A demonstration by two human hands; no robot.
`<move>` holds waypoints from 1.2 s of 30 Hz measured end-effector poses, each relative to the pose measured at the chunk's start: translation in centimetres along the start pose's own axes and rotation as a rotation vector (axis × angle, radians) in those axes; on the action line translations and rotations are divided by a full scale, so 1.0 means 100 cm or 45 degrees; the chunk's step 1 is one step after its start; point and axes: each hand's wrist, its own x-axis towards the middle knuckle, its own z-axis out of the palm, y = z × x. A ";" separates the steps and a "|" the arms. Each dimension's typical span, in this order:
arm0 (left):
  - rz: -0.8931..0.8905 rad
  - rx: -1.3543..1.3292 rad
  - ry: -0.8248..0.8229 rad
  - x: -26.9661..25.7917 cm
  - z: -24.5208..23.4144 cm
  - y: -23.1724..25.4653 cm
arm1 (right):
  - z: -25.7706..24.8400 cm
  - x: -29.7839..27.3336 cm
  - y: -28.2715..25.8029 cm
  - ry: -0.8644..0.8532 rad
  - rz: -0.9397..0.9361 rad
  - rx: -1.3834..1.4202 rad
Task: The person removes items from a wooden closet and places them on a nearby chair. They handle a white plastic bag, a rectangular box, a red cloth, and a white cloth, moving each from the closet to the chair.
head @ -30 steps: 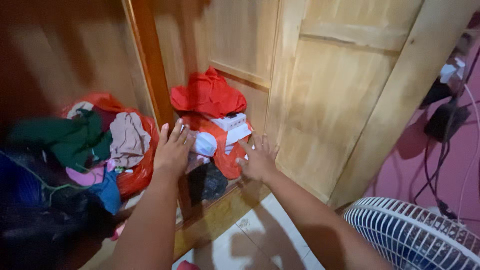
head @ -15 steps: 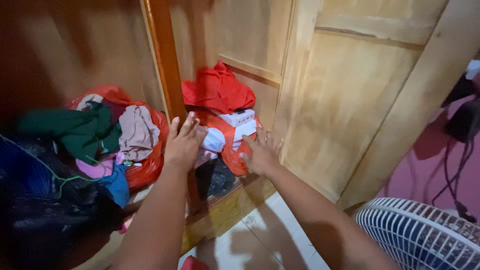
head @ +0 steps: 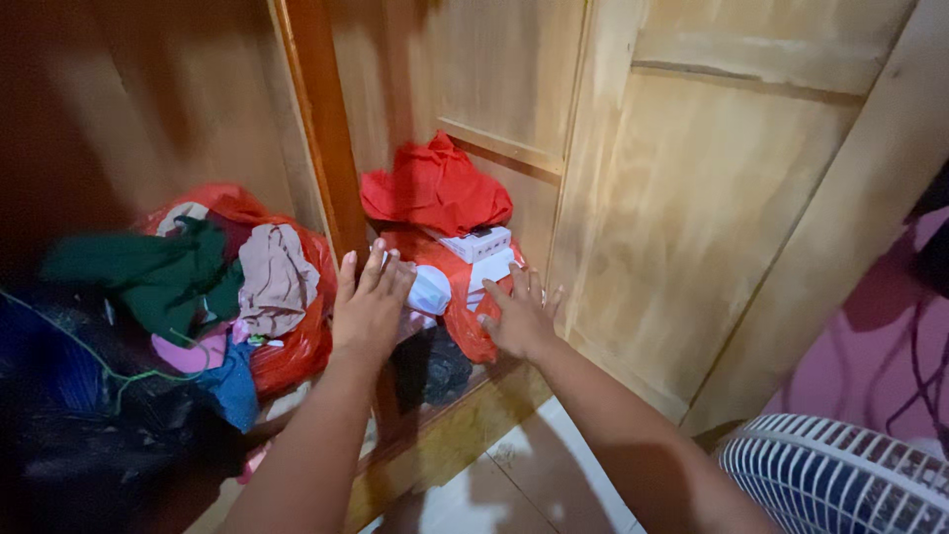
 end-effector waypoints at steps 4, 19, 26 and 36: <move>-0.070 0.061 0.065 0.003 0.009 0.010 | 0.006 0.015 0.007 0.023 -0.040 0.017; -0.177 -0.356 -0.162 0.093 0.054 0.054 | 0.021 0.110 0.061 0.001 -0.047 0.045; -0.283 -0.328 -0.414 0.147 0.089 0.050 | 0.030 0.175 0.087 0.057 -0.067 0.076; -0.287 -0.408 -0.632 0.223 0.176 0.055 | 0.040 0.248 0.092 0.011 -0.135 0.130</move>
